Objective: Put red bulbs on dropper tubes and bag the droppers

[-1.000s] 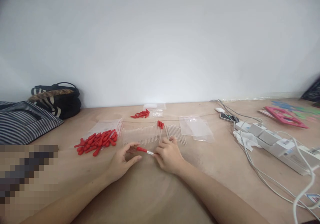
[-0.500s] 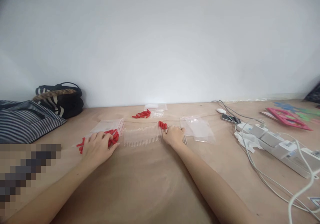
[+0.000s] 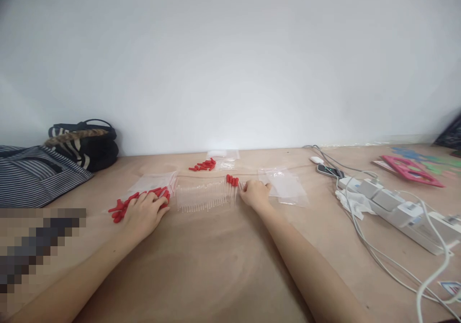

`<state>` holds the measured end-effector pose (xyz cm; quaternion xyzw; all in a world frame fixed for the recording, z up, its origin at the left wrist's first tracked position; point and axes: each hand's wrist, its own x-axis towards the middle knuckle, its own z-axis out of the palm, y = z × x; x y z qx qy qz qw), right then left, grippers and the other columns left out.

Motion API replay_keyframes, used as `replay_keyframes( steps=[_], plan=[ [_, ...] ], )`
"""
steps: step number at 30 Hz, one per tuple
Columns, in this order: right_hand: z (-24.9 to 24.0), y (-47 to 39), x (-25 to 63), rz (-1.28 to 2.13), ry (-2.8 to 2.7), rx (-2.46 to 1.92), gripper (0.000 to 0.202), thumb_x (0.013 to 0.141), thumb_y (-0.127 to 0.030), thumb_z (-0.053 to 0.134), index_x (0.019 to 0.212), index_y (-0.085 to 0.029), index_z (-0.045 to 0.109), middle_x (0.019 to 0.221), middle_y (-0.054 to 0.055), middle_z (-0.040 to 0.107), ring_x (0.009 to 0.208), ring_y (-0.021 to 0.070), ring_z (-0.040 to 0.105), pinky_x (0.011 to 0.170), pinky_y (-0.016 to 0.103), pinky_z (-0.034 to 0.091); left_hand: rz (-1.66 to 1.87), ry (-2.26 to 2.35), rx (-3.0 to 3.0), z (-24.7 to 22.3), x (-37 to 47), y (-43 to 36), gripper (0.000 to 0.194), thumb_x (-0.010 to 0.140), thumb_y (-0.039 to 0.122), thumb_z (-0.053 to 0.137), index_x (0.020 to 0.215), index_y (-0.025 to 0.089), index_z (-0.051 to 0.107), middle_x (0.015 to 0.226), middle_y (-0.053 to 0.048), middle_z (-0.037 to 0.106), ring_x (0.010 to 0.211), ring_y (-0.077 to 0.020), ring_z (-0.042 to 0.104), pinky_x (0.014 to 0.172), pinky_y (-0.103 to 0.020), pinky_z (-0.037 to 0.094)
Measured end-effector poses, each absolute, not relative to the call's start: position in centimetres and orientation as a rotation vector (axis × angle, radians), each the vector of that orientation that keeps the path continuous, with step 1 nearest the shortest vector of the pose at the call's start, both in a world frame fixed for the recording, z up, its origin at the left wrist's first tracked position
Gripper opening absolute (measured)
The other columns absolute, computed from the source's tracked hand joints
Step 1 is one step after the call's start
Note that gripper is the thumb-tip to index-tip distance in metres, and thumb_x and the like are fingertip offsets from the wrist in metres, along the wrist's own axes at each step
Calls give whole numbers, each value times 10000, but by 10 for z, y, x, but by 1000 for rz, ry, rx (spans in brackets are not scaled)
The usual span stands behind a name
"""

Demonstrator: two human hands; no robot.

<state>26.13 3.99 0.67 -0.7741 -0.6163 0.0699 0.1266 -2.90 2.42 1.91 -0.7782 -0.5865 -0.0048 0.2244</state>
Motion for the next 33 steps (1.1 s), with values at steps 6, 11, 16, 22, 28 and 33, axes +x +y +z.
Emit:
replay_keyframes(
  steps=[6,11,16,22,28,33],
  plan=[
    [6,39,251,138,-1821,-2254,214,750,-259,441,765,-174,637,798,71,647,820,212,552,793,377,233,-157,-1509,-2191,15,-31,29,215,849,206,406,855,159,616,848,-119,591,837,-281,497,697,-374,339],
    [8,41,243,94,-1845,-2297,224,751,-208,426,771,-149,640,798,103,649,840,235,560,800,384,235,-583,-1126,-2684,8,-12,16,261,880,214,344,841,189,601,827,-68,586,779,-203,497,733,-328,382],
    [10,41,238,59,-1885,-2320,254,751,-176,415,852,-133,644,870,146,648,850,251,571,800,397,235,-636,-806,-3132,0,9,-4,237,873,203,369,817,207,599,819,-49,582,760,-167,492,709,-278,396],
    [7,40,233,13,-1944,-2320,227,730,-131,433,773,-145,655,870,143,657,833,255,579,795,403,223,-720,-995,-3283,5,19,-14,122,756,306,560,787,191,535,829,-44,564,780,-185,504,719,-302,409],
    [7,37,237,-84,-1922,-2319,238,769,-153,416,764,-129,653,837,153,657,822,266,573,773,398,217,-897,-1499,-3077,-4,38,-18,144,692,275,588,769,194,497,760,-16,566,743,-188,538,660,-296,420],
    [7,36,241,-211,-1922,-2279,261,775,-103,395,766,-107,656,810,165,649,836,266,551,759,385,215,-859,-1617,-3027,-12,40,-16,114,734,263,525,823,192,527,714,-6,570,617,-150,521,573,-261,398]
  ],
)
